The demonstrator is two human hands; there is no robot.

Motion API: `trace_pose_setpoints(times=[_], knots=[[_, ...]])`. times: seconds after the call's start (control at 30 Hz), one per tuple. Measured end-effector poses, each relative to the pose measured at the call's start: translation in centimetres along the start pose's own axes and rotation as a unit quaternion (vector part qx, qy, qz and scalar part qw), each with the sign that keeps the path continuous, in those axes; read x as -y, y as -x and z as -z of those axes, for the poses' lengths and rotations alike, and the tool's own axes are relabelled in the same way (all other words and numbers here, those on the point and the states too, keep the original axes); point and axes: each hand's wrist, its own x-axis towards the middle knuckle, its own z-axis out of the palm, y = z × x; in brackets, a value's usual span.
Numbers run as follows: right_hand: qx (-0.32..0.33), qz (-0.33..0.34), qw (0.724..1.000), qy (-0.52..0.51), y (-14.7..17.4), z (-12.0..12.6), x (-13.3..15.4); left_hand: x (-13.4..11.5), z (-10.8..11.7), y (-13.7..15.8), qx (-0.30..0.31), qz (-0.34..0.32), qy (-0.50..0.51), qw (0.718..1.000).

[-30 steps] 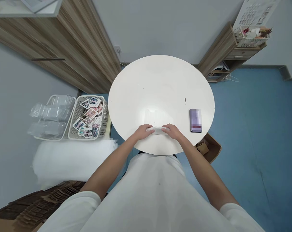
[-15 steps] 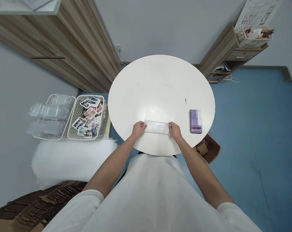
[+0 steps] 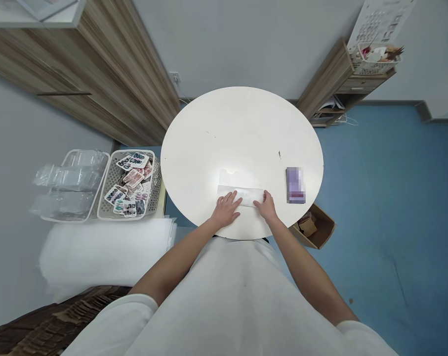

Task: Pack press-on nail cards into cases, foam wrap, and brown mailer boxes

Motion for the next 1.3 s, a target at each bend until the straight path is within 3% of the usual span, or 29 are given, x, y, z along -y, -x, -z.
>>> trace_pose_setpoints(times=[0.2, 0.37, 0.57, 0.77, 1.0, 1.2, 1.3], knots=[[0.054, -0.019, 0.995, -0.086, -1.2, 0.3, 1.4, 0.3, -0.1, 0.0, 0.028, -0.009, -0.022, 0.999], [0.015, 0.032, 0.997, -0.065, -0.9, 0.0, 1.1, 0.3, 0.1, -0.2, 0.031, -0.010, -0.013, 0.999], [-0.009, -0.027, 0.997, -0.077, 1.0, 0.1, -1.3, -0.3, -0.2, 0.7, 0.025, -0.021, 0.030, 0.999], [0.017, 0.007, 0.995, -0.096, 2.5, -0.3, -1.7, -1.1, -0.8, 1.6, 0.022, -0.039, 0.055, 0.997], [0.083, 0.083, 0.993, 0.000, 3.0, -0.8, 0.6, -1.2, -0.6, 1.7, 0.009, -0.029, 0.058, 0.998], [0.096, 0.148, 0.979, 0.107, 2.7, -0.5, 0.2, -2.4, -0.8, 2.1, 0.002, -0.054, 0.033, 0.998], [0.066, 0.191, 0.966, 0.162, 2.9, -0.1, -0.3, -2.6, -0.9, 2.2, 0.016, -0.036, 0.027, 0.999]])
